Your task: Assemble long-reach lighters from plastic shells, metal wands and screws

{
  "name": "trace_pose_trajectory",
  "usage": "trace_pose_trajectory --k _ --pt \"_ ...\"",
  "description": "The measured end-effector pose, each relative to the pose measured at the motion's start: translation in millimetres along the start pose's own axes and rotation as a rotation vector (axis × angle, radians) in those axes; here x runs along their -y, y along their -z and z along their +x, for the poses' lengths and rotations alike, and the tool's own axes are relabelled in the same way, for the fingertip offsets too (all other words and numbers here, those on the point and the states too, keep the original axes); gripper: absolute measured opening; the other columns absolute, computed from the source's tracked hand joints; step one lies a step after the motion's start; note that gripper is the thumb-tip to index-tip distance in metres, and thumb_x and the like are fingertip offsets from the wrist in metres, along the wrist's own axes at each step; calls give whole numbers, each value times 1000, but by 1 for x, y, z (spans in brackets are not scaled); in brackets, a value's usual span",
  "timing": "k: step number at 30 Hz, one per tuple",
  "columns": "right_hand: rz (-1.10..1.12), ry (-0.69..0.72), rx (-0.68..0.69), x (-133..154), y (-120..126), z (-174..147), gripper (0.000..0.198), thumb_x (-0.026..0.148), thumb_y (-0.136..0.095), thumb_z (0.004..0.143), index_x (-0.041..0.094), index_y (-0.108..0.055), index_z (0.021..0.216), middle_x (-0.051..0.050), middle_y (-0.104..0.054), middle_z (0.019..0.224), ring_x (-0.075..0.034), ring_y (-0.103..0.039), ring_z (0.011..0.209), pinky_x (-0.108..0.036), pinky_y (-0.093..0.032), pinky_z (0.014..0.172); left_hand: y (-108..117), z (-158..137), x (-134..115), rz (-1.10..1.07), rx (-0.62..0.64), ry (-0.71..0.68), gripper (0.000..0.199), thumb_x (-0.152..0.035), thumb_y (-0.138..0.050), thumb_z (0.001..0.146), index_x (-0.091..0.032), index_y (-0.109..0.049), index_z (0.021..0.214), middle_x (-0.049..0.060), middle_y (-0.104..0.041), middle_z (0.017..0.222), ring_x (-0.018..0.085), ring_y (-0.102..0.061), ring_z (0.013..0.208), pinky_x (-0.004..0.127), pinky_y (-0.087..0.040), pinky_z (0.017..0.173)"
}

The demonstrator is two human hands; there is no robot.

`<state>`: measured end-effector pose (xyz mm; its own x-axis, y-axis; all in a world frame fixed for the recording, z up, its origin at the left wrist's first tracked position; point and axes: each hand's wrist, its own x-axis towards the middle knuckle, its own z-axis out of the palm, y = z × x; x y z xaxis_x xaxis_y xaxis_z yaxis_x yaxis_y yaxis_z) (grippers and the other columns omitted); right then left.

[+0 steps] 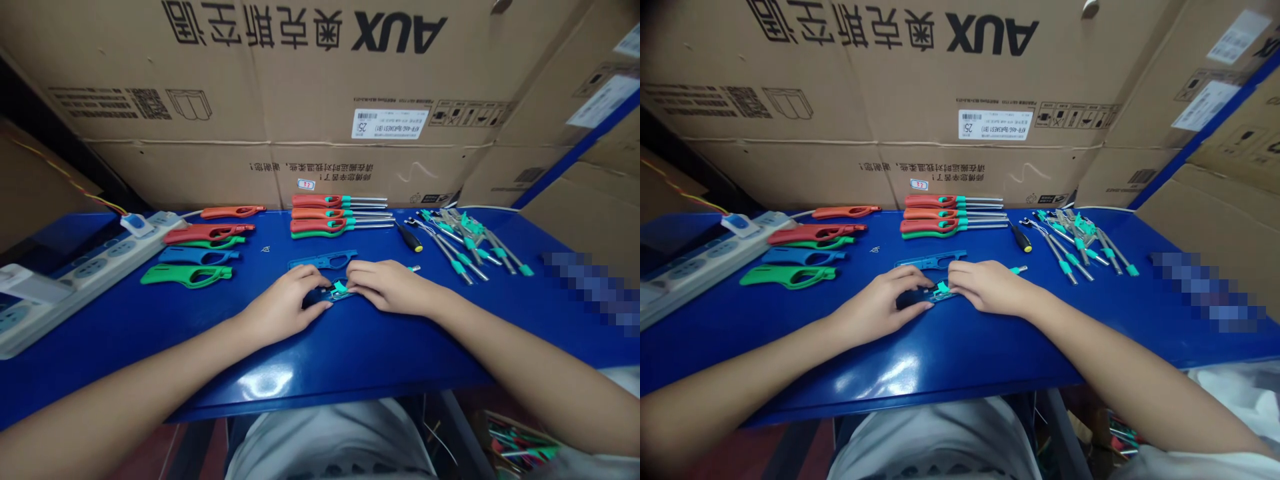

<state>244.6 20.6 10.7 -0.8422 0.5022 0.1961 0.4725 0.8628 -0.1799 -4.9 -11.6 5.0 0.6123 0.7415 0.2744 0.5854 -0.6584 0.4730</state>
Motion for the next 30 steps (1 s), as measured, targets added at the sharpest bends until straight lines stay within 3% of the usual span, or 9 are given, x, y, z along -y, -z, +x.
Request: trace_pose_trajectory --k 14,22,27,30 --pt "-197 46 68 8 6 0 20 16 -47 97 17 -67 96 -6 -68 103 -14 -56 67 -27 -34 57 1 1 -3 -11 26 27 21 -24 -68 90 -17 -64 109 7 -67 108 24 -64 103 40 -54 96" --pt "-90 -5 -17 9 6 -2 26 33 -55 97 21 -62 118 -8 -63 120 -17 -64 82 -28 -45 66 0 -1 -3 41 35 -24 31 -26 -62 94 -17 -57 124 11 -65 120 26 -60 116 44 -51 102" --pt "-52 44 -4 5 -1 -1 17 28 -51 100 22 -64 109 -6 -64 117 -14 -63 77 -27 -47 67 0 -2 -2 90 41 -35 38 -29 -59 96 -18 -55 133 12 -64 125 28 -60 118 46 -51 102" --pt "84 22 -42 4 -3 0 14 26 -51 100 21 -64 105 -6 -64 114 -16 -65 86 -28 -50 73 1 -2 -2 123 57 -59 40 -29 -57 98 -19 -54 137 12 -64 125 28 -59 117 47 -51 101"
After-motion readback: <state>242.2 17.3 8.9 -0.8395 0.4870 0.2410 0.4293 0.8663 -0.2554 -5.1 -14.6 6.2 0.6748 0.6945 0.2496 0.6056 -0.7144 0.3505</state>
